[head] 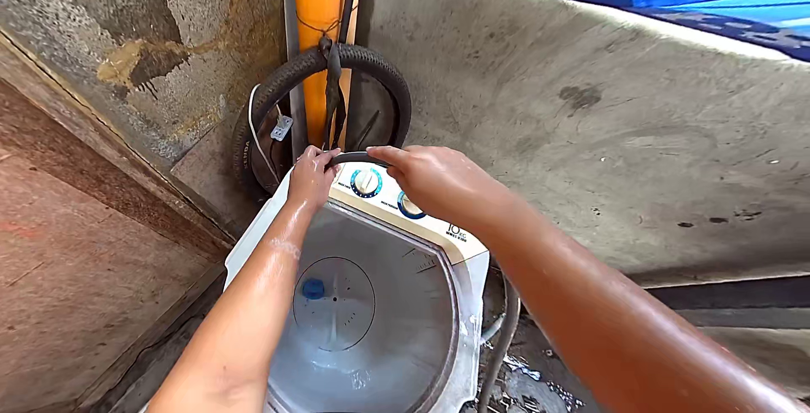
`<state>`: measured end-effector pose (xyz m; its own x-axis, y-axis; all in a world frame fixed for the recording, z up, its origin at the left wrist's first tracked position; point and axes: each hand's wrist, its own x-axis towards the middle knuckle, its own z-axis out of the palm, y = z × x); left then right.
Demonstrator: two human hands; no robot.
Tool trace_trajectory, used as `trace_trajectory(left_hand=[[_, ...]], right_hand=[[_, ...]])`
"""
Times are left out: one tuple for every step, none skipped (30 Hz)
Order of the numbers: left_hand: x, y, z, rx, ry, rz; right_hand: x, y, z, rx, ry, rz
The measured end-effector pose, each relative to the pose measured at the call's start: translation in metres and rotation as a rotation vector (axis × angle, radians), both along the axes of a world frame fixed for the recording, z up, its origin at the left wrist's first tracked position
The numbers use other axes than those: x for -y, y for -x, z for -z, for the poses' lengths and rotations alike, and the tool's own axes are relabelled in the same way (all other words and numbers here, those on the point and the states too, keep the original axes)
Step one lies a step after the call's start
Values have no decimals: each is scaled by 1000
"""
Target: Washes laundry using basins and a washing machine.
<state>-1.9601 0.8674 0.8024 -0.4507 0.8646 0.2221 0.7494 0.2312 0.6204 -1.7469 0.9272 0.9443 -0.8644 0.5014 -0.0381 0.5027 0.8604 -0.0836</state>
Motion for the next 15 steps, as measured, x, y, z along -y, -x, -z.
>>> trace_trajectory(left_hand=[[-9, 5, 2, 34, 11, 5], [-16, 9, 5, 58, 29, 7], [-21, 13, 9, 75, 47, 6], [-24, 18, 12, 85, 60, 3], [-27, 22, 16, 95, 69, 6], [-29, 26, 19, 109, 71, 8], [-31, 29, 22, 119, 75, 8], [-34, 32, 24, 126, 81, 6], [-37, 34, 26, 122, 93, 7], [-39, 36, 27, 117, 108, 9], [-41, 37, 27, 113, 121, 12], [-42, 37, 26, 111, 129, 19], [-41, 36, 26, 110, 128, 27], [-40, 34, 26, 109, 120, 30], [-39, 34, 27, 106, 114, 27]], right_hand=[[-5, 11, -1, 34, 1, 12], [-9, 21, 0, 57, 4, 18], [-13, 29, 2, 69, 8, 18], [-17, 35, 4, 80, 19, 14], [-20, 41, 5, 91, 33, 9], [-23, 45, 6, 102, 40, 4], [-26, 49, 8, 111, 41, -2], [-30, 53, 10, 114, 40, -4], [-34, 56, 12, 119, 46, 0], [-37, 57, 14, 126, 70, 7], [-41, 56, 14, 135, 121, 11], [-46, 52, 14, 139, 206, 13], [-50, 45, 13, 135, 325, 22], [-57, 34, 18, 82, 493, 46], [-66, 22, 25, 6, 681, 97]])
